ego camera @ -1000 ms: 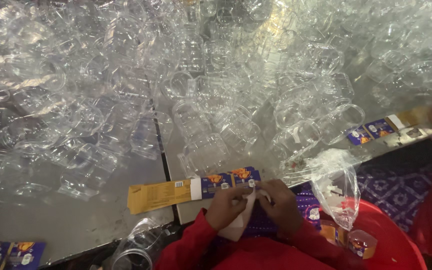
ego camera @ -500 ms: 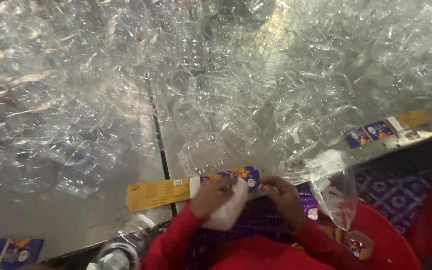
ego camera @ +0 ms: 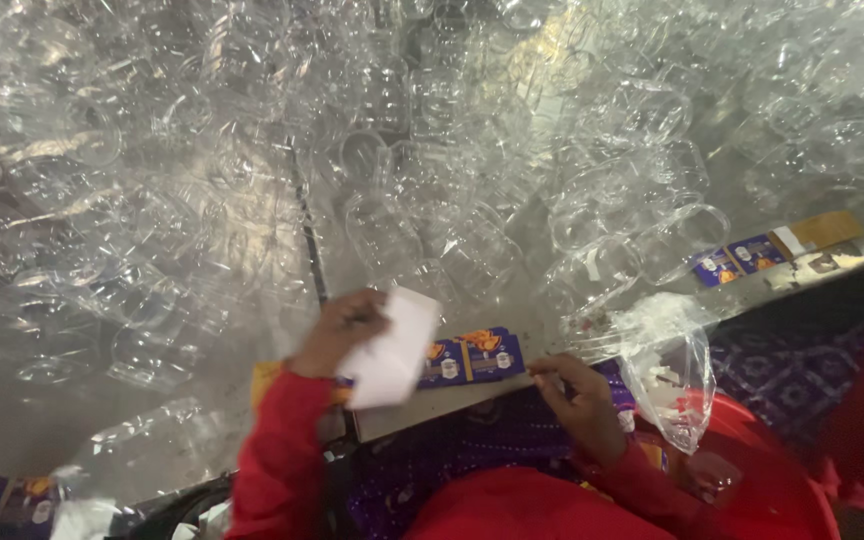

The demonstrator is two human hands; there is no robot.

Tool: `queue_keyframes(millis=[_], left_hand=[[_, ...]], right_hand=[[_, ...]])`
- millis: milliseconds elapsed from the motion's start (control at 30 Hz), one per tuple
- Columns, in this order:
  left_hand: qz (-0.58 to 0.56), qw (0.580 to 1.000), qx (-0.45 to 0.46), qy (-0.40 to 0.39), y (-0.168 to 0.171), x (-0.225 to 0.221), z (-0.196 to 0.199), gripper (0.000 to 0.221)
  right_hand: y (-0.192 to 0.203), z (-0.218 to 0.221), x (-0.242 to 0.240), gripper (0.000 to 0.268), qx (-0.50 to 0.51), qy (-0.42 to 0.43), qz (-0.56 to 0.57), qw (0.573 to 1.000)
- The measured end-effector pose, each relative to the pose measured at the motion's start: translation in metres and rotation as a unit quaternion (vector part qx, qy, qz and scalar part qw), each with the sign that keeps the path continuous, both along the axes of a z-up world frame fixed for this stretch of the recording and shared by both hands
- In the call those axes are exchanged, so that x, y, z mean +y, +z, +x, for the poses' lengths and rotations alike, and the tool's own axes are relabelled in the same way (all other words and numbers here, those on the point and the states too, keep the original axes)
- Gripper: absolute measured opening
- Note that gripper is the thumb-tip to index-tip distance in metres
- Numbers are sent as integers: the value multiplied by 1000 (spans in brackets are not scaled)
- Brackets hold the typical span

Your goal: The person labels plastic containers by hand, applying decorative wrappers to clear plastic jars at a workstation.

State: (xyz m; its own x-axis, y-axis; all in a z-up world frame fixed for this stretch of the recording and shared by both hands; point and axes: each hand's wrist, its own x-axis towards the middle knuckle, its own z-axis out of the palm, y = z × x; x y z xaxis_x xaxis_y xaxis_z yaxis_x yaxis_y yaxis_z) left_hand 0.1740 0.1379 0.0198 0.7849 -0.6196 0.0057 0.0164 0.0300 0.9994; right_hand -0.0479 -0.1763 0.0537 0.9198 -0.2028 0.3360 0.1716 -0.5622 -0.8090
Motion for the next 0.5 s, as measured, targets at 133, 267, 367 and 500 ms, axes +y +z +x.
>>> queue_keyframes(millis=[133, 267, 367, 500], left_hand=[[46, 987, -155, -24, 3, -68, -71, 33], [68, 977, -192, -59, 15, -107, -118, 32], [112, 955, -273, -21, 27, -114, -129, 26], [122, 953, -275, -15, 36, -115, -139, 32]], right_hand=[[19, 6, 17, 27, -23, -7, -117, 993], [28, 16, 25, 29, -79, 26, -225, 971], [25, 17, 24, 25, -102, 29, -258, 960], [-2, 8, 16, 19, -146, 21, -294, 944]])
